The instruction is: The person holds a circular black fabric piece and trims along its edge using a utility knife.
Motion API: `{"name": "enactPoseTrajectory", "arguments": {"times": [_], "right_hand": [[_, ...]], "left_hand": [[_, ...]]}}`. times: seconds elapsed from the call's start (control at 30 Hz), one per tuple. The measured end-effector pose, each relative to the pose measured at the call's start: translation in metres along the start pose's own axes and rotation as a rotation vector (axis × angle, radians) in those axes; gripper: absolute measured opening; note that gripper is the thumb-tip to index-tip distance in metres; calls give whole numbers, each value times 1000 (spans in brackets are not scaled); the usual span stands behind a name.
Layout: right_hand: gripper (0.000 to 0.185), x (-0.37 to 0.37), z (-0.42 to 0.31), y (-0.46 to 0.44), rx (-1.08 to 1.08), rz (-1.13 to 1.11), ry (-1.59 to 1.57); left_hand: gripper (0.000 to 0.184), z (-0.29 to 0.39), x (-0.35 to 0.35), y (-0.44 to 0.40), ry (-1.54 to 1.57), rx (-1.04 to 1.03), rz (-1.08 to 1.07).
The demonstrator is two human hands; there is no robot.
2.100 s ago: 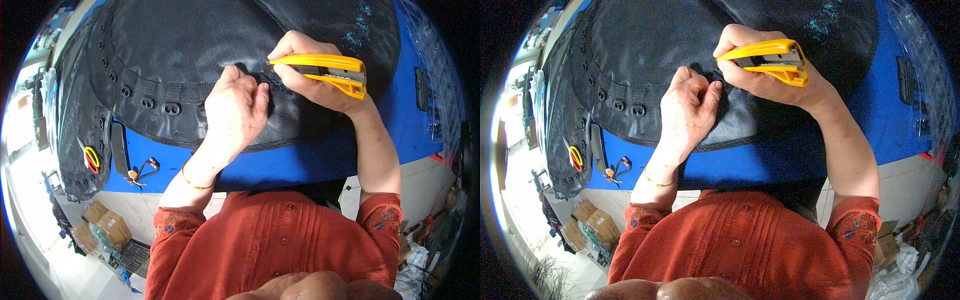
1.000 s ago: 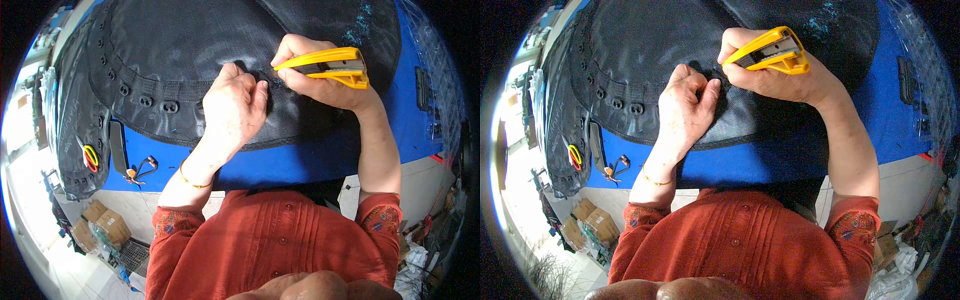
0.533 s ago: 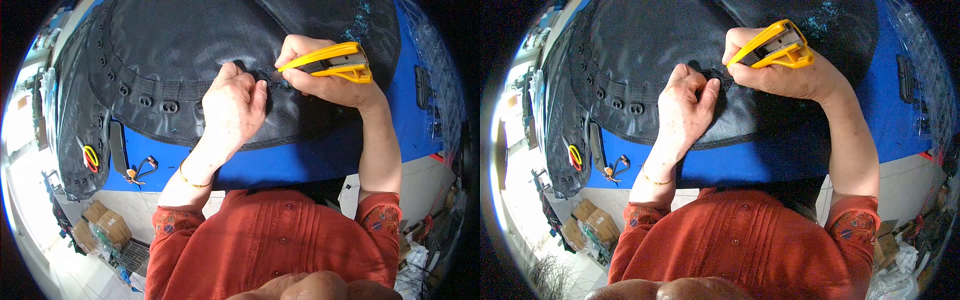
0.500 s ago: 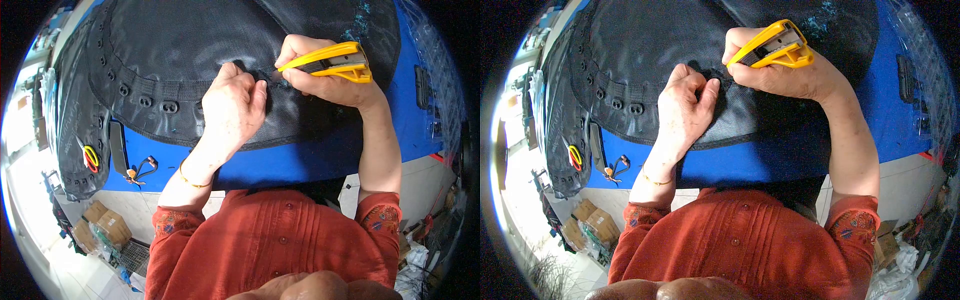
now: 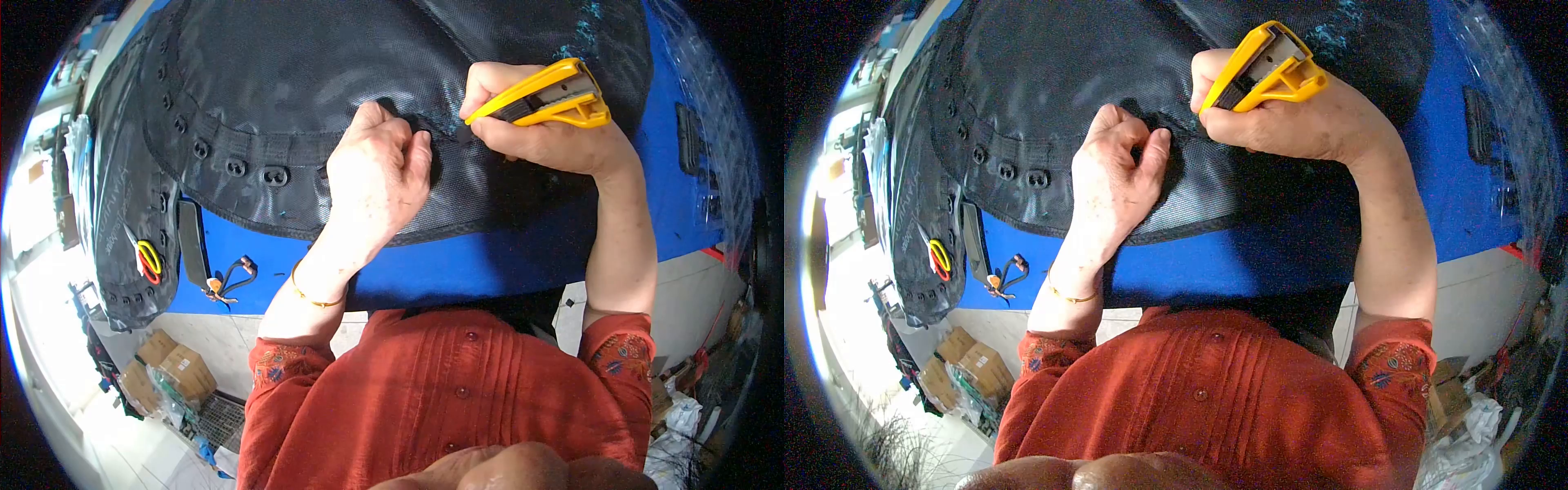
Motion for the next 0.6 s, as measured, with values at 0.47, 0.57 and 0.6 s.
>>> {"name": "enactPoseTrajectory", "arguments": {"times": [0.47, 0.57, 0.6], "right_hand": [[9, 1, -6, -4, 188, 96, 131], [12, 1, -4, -9, 8, 129, -118], [10, 0, -5, -11, 86, 168, -111]], "left_hand": [[20, 0, -2, 0, -35, -8, -25], [19, 1, 0, 0, -5, -13, -1], [20, 1, -1, 0, -10, -15, -5]]}}
Point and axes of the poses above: each hand's wrist, its own y-axis away from the middle knuckle, its own x-axis out of the back of the hand, z = x × y, the point moved 7 cm from there along -y, towards the middle knuckle, and after that the axes turned 5 degrees about -y, right-handed, at the moved point
